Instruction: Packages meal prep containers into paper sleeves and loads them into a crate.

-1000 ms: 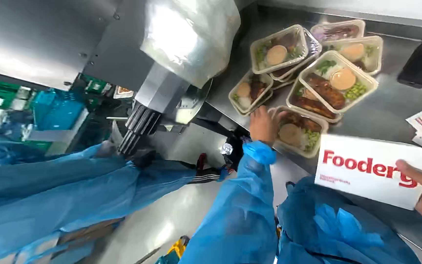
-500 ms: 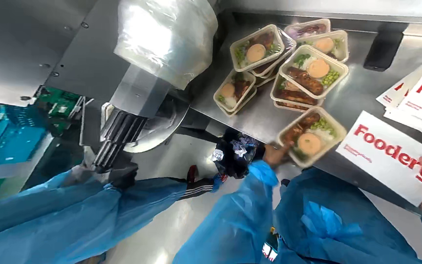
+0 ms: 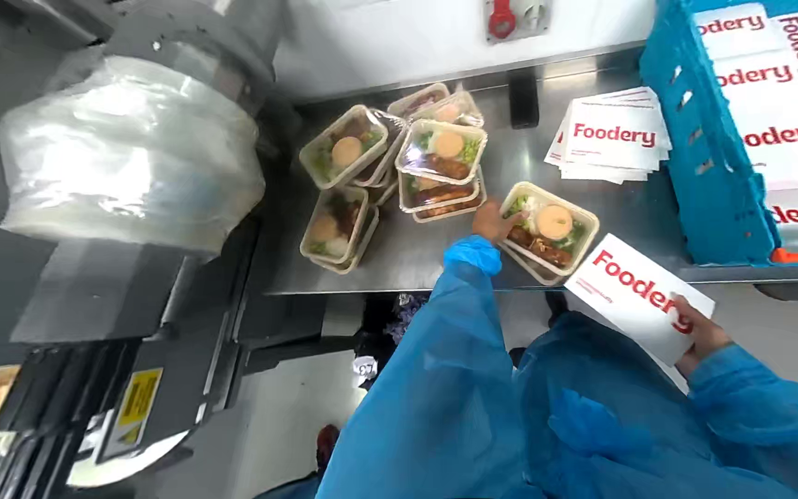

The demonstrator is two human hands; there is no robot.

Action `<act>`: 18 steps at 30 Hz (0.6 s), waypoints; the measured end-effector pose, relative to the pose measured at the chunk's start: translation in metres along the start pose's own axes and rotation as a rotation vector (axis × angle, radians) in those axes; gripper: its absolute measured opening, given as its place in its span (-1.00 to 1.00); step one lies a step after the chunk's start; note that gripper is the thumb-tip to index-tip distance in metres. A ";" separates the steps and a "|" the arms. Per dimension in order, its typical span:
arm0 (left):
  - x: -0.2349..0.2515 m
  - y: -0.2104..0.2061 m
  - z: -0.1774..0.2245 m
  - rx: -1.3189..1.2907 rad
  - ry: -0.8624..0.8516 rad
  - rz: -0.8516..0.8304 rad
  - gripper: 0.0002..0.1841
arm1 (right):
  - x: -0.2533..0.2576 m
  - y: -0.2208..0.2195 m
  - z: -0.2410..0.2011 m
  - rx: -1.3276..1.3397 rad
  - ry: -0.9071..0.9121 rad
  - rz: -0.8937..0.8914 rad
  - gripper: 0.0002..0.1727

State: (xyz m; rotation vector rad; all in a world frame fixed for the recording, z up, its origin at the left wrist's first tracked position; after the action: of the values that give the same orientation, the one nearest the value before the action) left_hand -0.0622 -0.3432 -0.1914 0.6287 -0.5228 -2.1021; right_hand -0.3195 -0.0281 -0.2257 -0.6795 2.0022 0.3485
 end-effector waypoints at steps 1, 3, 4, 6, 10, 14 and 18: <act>-0.007 -0.003 -0.001 -0.147 -0.051 0.017 -0.44 | 0.004 -0.010 0.002 0.034 -0.003 -0.027 -0.56; -0.038 -0.010 0.001 -0.527 -0.155 0.096 -0.65 | 0.008 -0.024 -0.004 0.045 0.022 -0.080 -0.54; -0.057 -0.009 0.003 -0.650 -0.196 0.133 -0.67 | 0.008 -0.026 -0.011 0.024 0.044 -0.082 -0.53; -0.099 0.002 0.010 -0.751 -0.246 0.172 -0.49 | -0.011 -0.028 -0.036 -0.050 0.083 -0.112 -0.60; -0.184 0.032 0.039 -0.880 -0.254 0.238 -0.22 | -0.079 -0.040 -0.086 -0.167 0.144 -0.545 -0.74; -0.220 0.045 0.090 -0.879 -0.426 0.082 -0.23 | -0.128 -0.072 -0.116 -0.265 0.107 -0.875 -0.66; -0.222 0.029 0.116 -0.961 -0.431 0.209 -0.37 | -0.133 -0.083 -0.138 -0.300 0.155 -1.037 -0.59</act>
State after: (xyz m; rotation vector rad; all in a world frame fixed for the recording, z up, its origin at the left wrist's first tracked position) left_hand -0.0020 -0.1593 -0.0293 -0.4153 0.2212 -1.9826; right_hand -0.3163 -0.1211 -0.0392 -1.8426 1.4789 -0.0444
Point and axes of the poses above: each hand's wrist, its own x-axis towards the middle knuckle, its own y-axis out of the back of the hand, z = x × y, the point moved 8 cm from there along x, towards the middle knuckle, and after that the axes turned 14 degrees about -y, right-handed, at the moved point
